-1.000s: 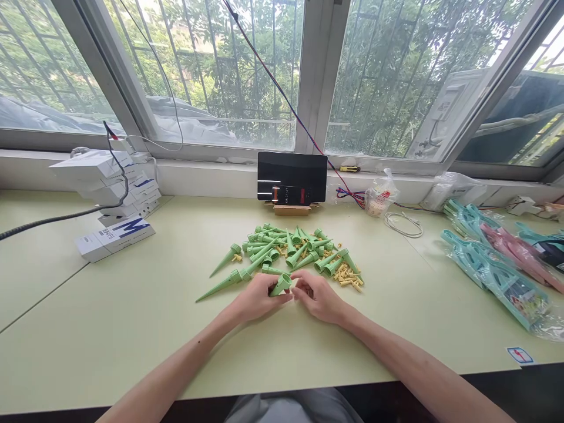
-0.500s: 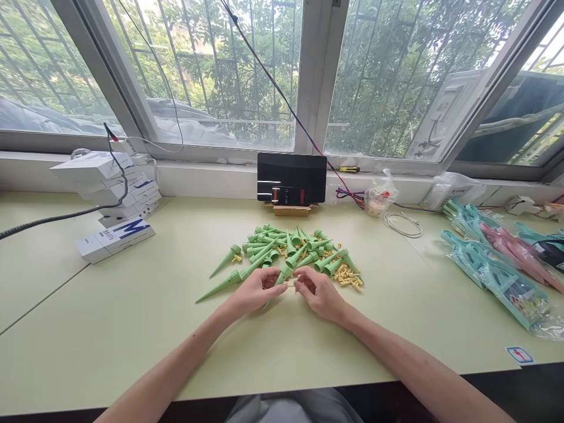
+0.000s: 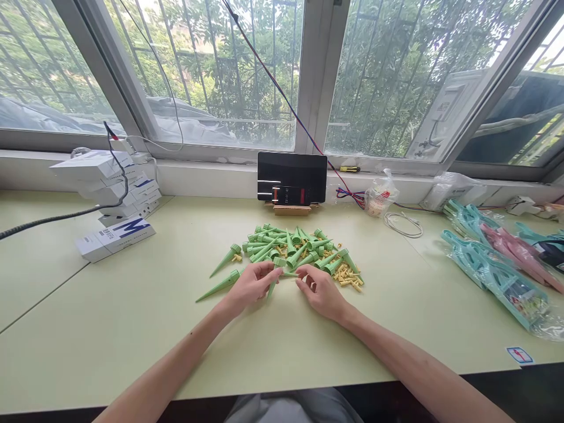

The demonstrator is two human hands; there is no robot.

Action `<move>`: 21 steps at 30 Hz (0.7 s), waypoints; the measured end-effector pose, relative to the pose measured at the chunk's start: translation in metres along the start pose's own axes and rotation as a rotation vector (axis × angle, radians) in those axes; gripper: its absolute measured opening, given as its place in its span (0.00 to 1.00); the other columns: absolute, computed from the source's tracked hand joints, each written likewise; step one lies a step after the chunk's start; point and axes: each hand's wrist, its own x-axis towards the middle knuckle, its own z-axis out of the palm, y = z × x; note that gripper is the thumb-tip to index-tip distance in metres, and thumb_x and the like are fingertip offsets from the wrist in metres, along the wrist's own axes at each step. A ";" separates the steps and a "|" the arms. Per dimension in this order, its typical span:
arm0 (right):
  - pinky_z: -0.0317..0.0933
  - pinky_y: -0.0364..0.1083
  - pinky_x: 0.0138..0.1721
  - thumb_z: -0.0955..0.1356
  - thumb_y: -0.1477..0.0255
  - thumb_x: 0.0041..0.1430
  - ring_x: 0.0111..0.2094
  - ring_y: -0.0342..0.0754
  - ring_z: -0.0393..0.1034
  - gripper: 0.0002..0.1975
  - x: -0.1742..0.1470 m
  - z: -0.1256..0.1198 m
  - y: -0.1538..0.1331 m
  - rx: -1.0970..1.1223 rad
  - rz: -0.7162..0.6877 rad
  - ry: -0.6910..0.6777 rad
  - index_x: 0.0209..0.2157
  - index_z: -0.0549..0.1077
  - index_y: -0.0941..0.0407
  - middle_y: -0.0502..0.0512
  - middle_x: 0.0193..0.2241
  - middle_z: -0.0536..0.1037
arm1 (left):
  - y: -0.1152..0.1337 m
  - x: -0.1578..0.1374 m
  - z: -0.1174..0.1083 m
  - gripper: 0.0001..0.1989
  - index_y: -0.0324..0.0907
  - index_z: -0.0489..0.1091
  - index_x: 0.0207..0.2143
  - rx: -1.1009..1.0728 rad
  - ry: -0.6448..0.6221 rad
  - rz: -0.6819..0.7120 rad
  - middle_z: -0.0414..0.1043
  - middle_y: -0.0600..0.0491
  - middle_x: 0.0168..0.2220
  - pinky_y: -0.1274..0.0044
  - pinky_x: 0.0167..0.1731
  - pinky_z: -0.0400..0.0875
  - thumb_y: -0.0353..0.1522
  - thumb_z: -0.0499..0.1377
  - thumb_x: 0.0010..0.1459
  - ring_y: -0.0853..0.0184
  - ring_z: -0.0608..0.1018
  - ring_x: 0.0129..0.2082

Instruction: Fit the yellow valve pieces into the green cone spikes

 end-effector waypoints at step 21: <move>0.63 0.45 0.34 0.66 0.78 0.60 0.24 0.42 0.62 0.09 0.000 0.000 0.010 -0.194 0.004 0.012 0.43 0.70 0.55 0.52 0.40 0.74 | -0.001 0.002 -0.005 0.18 0.39 0.66 0.34 -0.119 0.211 0.094 0.78 0.49 0.35 0.79 0.18 0.60 0.45 0.62 0.59 0.78 0.63 0.14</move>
